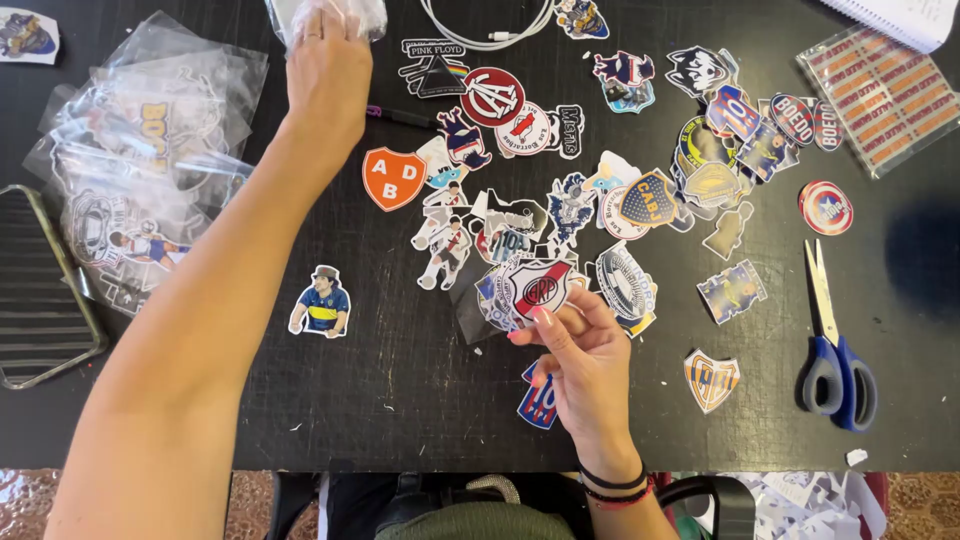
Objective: Packaging individual stickers into small plastic bags and trimming the bags with scissors.
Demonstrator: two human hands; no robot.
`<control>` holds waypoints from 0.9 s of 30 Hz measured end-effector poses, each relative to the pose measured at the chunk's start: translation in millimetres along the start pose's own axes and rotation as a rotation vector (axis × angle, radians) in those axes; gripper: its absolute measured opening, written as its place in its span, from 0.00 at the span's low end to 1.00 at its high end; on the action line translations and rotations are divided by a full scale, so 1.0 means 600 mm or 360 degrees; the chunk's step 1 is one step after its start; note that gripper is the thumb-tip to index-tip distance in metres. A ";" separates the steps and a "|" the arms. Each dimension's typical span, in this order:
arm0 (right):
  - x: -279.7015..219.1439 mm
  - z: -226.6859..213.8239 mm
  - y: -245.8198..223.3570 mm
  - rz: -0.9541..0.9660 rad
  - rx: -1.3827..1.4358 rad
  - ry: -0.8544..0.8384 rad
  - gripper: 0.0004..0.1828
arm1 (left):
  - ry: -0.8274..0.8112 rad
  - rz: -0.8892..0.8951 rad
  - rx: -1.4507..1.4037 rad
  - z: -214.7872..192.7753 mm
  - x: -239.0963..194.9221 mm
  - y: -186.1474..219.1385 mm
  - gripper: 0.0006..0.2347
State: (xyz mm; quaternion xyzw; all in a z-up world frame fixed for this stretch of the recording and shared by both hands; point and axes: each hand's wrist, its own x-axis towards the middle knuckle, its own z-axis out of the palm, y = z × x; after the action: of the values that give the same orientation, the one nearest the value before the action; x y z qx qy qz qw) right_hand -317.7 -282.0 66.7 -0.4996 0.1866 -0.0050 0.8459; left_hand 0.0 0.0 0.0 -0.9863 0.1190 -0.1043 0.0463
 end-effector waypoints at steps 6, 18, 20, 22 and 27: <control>0.002 -0.001 0.003 0.0026 -0.0006 -0.0004 0.16 | 0.0285 0.0177 0.0645 0.082 0.054 -0.035 0.11; 0.003 -0.002 0.002 0.0048 -0.0049 0.0001 0.14 | 0.0732 0.0409 0.0628 0.008 0.029 -0.027 0.25; 0.005 -0.004 0.004 0.0043 -0.0046 0.0008 0.14 | 0.0778 0.0384 0.0597 0.015 0.028 -0.029 0.31; 0.003 -0.005 0.006 0.0046 -0.0047 0.0014 0.14 | 0.0814 0.0354 0.0565 0.023 0.026 -0.029 0.37; 0.004 -0.001 0.003 0.0064 -0.0060 0.0007 0.15 | -0.0077 -0.0006 0.0249 0.046 0.050 -0.034 0.41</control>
State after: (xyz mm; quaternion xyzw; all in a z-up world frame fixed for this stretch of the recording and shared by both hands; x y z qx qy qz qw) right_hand -316.0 -281.9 64.4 -0.5116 0.1986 0.0143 0.8358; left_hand 39.3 14.2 -18.5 -0.9822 0.1075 -0.0893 0.1258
